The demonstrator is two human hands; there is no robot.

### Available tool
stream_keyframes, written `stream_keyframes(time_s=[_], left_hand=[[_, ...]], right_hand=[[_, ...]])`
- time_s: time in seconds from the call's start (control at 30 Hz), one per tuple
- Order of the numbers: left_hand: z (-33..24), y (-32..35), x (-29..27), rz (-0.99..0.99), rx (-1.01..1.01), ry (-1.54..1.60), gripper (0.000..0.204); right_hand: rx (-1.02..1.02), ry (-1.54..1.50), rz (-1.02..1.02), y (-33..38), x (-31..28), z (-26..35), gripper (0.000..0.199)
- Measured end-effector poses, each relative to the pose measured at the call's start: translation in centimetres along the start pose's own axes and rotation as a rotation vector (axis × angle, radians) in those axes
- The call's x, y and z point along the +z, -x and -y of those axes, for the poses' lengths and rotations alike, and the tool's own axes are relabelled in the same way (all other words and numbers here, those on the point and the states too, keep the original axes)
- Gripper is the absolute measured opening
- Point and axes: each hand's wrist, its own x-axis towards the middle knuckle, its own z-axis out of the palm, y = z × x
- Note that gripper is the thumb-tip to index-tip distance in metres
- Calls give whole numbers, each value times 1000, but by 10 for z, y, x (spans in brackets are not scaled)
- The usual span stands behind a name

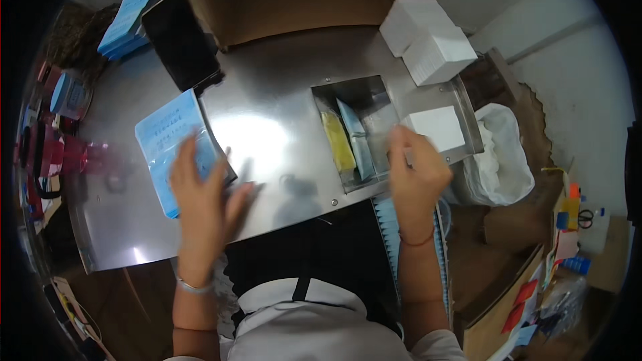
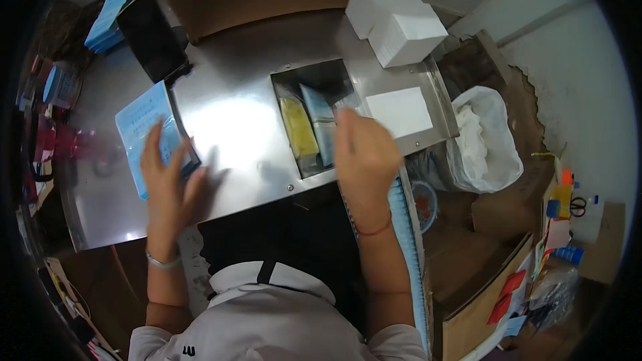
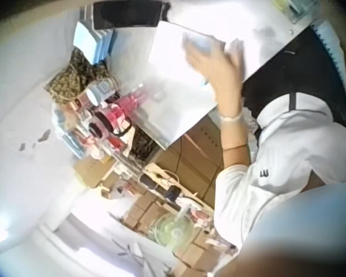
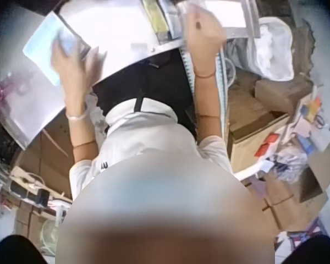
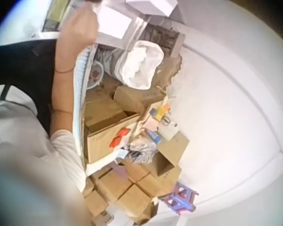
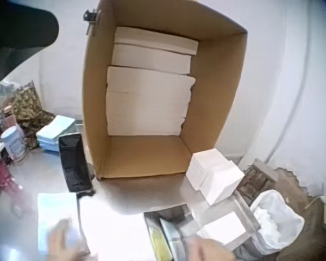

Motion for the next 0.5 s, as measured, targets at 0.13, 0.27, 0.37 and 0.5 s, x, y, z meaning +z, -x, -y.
stream_keyframes(time_s=[0.13, 0.27, 0.37, 0.5], left_hand=[[21, 0, 4, 110, 19, -470, 78], [45, -5, -19, 89, -258, -44, 66], [58, 0, -20, 113, -360, -233, 44], [56, -11, -23, 26, -264, -336, 22]], right_hand=[[72, 199, 30, 2, -14, -28, 20], [-36, 274, -13, 2, -10, -41, 20], [5, 182, -14, 0, -13, -43, 17], [61, 163, -29, -1, -16, -47, 15]])
